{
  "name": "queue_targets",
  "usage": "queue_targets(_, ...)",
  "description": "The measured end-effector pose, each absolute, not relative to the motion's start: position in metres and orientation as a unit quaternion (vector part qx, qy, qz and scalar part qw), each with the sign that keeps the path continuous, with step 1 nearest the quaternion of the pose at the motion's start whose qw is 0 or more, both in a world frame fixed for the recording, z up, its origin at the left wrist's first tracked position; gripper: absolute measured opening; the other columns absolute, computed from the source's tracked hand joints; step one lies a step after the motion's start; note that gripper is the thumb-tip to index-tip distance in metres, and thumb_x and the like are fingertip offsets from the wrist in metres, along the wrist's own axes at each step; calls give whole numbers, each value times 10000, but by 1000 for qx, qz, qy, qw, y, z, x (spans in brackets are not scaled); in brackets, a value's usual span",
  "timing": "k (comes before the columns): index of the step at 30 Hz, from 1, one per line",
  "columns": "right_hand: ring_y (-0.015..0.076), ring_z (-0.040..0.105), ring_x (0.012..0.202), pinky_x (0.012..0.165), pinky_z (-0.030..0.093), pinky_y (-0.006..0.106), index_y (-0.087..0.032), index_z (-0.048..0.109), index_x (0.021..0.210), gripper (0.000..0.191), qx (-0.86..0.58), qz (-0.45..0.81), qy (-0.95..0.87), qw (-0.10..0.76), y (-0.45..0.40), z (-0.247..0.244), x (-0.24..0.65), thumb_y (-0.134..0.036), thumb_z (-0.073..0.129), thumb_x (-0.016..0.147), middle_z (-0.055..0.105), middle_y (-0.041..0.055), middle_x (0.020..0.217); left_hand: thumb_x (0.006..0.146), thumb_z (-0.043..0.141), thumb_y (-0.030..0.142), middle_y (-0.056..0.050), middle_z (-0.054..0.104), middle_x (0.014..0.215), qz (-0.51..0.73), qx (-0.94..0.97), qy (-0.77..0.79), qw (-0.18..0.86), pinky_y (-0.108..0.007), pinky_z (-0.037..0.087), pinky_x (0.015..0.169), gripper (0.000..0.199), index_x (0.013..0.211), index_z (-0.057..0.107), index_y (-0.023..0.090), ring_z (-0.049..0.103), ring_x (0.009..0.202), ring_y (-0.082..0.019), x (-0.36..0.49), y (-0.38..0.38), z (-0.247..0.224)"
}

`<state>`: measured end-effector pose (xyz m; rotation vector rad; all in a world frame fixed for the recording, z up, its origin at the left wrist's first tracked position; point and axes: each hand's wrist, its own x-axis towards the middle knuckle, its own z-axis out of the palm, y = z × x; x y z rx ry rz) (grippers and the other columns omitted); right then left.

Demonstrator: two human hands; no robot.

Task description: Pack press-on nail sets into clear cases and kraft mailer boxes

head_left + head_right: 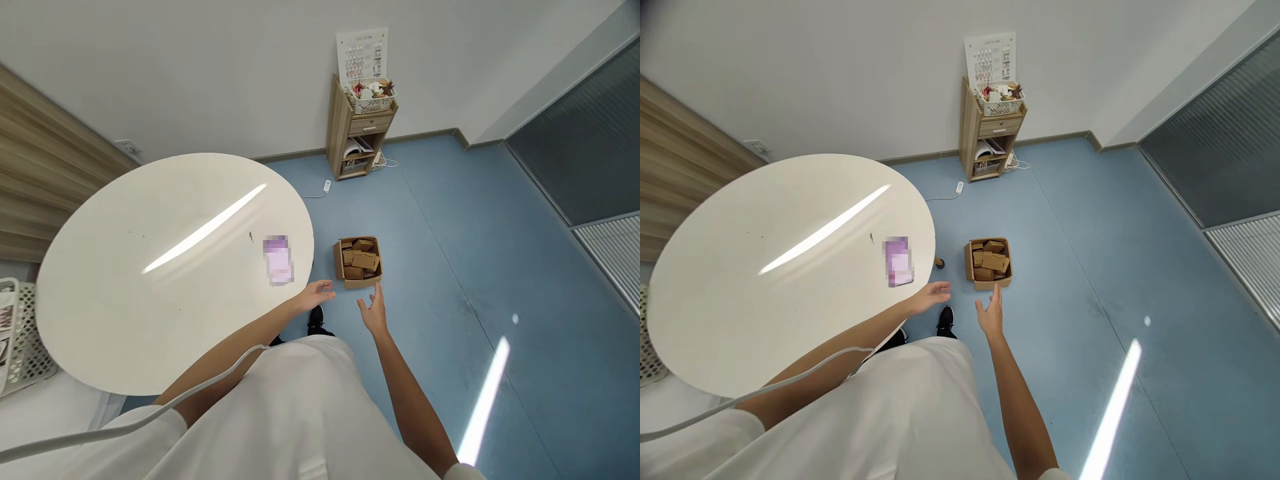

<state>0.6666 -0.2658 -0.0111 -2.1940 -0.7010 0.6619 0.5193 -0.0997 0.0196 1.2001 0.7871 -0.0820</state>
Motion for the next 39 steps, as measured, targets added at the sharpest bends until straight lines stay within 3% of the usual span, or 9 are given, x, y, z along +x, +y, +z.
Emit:
queue_targets(5,204,595,911,789,473,366,-219,193,1354,678,-824,309,-290,377,-250,-9,621,-354,472,750,270,151,1376,626,669,427,-143,505,1206,-31,546,406,732,-356,412,882,696,1218,444,138,543,1010,-225,436,-88,31)
queue_targets(16,143,562,729,732,490,356,-190,390,1241,476,-740,318,-481,345,-177,17,474,-311,430,782,489,116,1166,704,566,448,-123,537,1138,128,535,538,638,-304,444,794,561,1173,472,154,570,919,-187,250,-88,20)
queue_targets(24,144,569,725,639,487,300,-193,474,1163,376,-593,388,-666,232,-131,30,359,-296,398,810,596,77,996,706,551,391,-124,575,1033,217,462,634,581,-302,442,780,499,1114,504,108,578,840,-176,137,-110,0)
queue_targets(29,158,593,761,693,482,321,-232,540,1085,315,-473,412,-767,133,-114,35,330,-287,372,824,622,51,944,697,556,421,-104,583,1016,267,397,674,563,-313,448,757,504,1101,509,122,577,784,-166,106,-120,-5)
queue_targets(36,180,589,795,735,481,355,-219,572,1038,308,-419,446,-788,74,-79,17,313,-309,373,822,631,60,953,683,572,454,-115,563,1096,309,326,712,540,-312,444,775,547,1130,503,147,581,849,-192,82,-144,12)
queue_targets(39,182,585,831,734,488,349,-222,569,1041,315,-421,460,-776,92,-69,22,298,-340,370,827,625,62,982,687,557,481,-127,542,1137,305,305,720,544,-309,444,764,580,1158,486,149,569,901,-212,66,-157,18)
